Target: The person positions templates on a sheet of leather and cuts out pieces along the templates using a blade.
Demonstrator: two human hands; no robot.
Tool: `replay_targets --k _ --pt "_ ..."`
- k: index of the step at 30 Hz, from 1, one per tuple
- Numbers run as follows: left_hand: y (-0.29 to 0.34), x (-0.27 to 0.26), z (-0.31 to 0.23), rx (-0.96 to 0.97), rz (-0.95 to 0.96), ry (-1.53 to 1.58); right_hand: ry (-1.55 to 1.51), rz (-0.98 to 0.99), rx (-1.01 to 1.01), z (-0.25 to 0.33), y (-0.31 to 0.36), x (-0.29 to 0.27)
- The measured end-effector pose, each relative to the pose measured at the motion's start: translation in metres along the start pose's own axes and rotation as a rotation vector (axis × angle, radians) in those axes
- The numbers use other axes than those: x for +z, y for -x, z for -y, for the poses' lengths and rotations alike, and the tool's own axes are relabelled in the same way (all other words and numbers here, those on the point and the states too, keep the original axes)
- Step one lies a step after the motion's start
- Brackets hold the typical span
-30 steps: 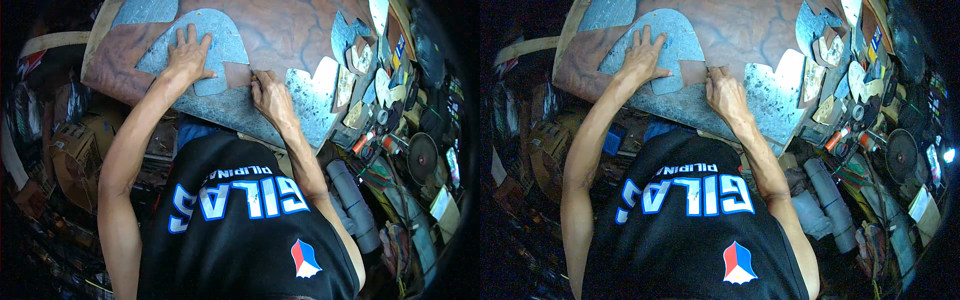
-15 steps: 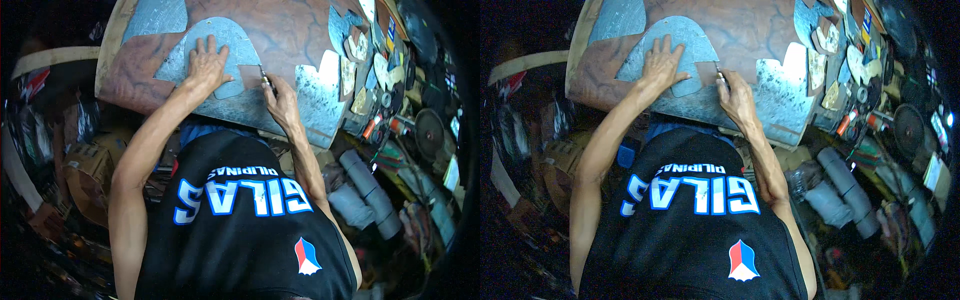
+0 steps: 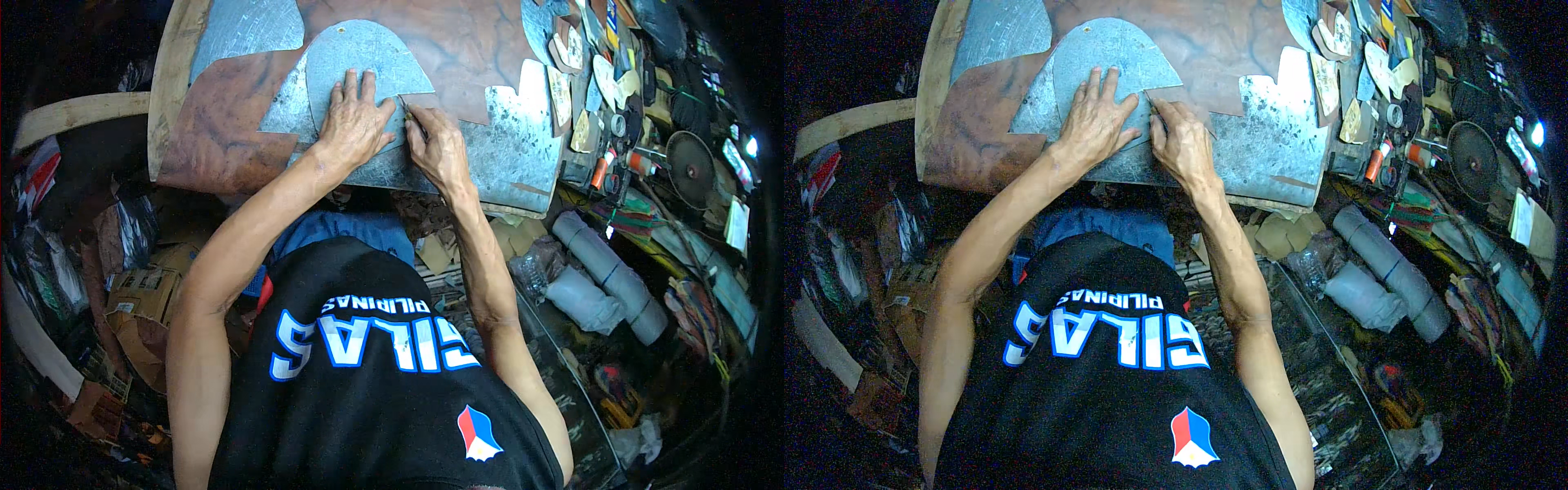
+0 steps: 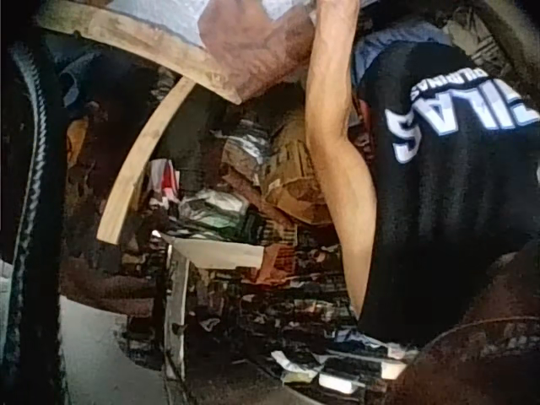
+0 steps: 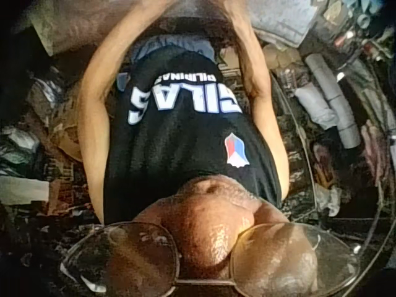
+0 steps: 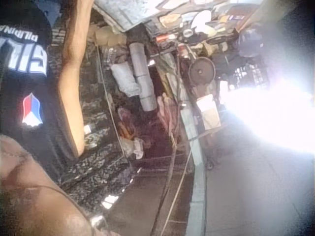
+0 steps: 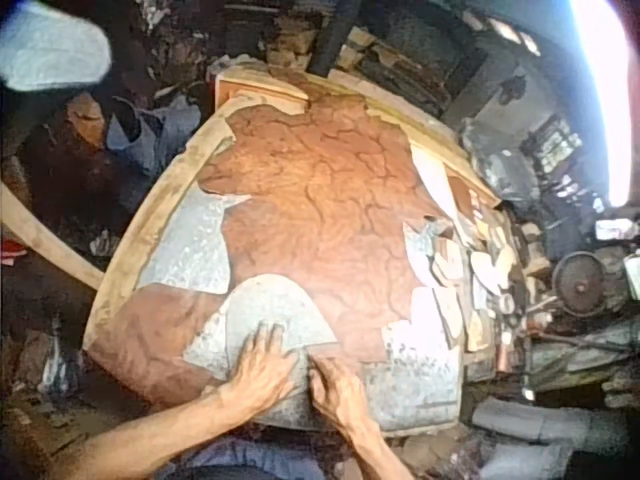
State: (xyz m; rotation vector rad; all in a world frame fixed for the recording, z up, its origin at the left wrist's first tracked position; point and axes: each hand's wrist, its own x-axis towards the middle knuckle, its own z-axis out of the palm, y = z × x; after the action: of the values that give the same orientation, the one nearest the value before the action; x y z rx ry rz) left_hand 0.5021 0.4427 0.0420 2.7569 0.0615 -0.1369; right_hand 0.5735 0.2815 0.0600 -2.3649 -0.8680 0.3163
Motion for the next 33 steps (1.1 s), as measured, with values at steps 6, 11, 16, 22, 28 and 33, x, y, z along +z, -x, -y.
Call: replay_targets --k 6,11,16,22,28,33 --pt "0.003 0.004 -0.001 0.011 0.001 -0.020 0.018 0.068 0.030 0.004 -0.008 -0.004" --pt "-0.001 0.002 -0.001 -0.004 0.050 -0.014 0.053 0.134 0.048 -0.002 -0.006 -0.006" --pt "-0.001 0.002 -0.001 -0.008 0.055 -0.034 0.087 0.166 0.029 -0.004 0.009 -0.015" --pt "-0.003 0.004 -0.001 -0.005 0.059 -0.075 0.067 0.135 0.011 -0.014 0.028 -0.019" --pt "-0.003 0.005 0.002 0.016 0.050 -0.103 0.052 0.136 0.108 -0.005 0.043 -0.022" --pt "-0.008 -0.004 0.000 0.035 0.109 -0.113 0.034 0.081 0.179 -0.001 0.056 -0.014"
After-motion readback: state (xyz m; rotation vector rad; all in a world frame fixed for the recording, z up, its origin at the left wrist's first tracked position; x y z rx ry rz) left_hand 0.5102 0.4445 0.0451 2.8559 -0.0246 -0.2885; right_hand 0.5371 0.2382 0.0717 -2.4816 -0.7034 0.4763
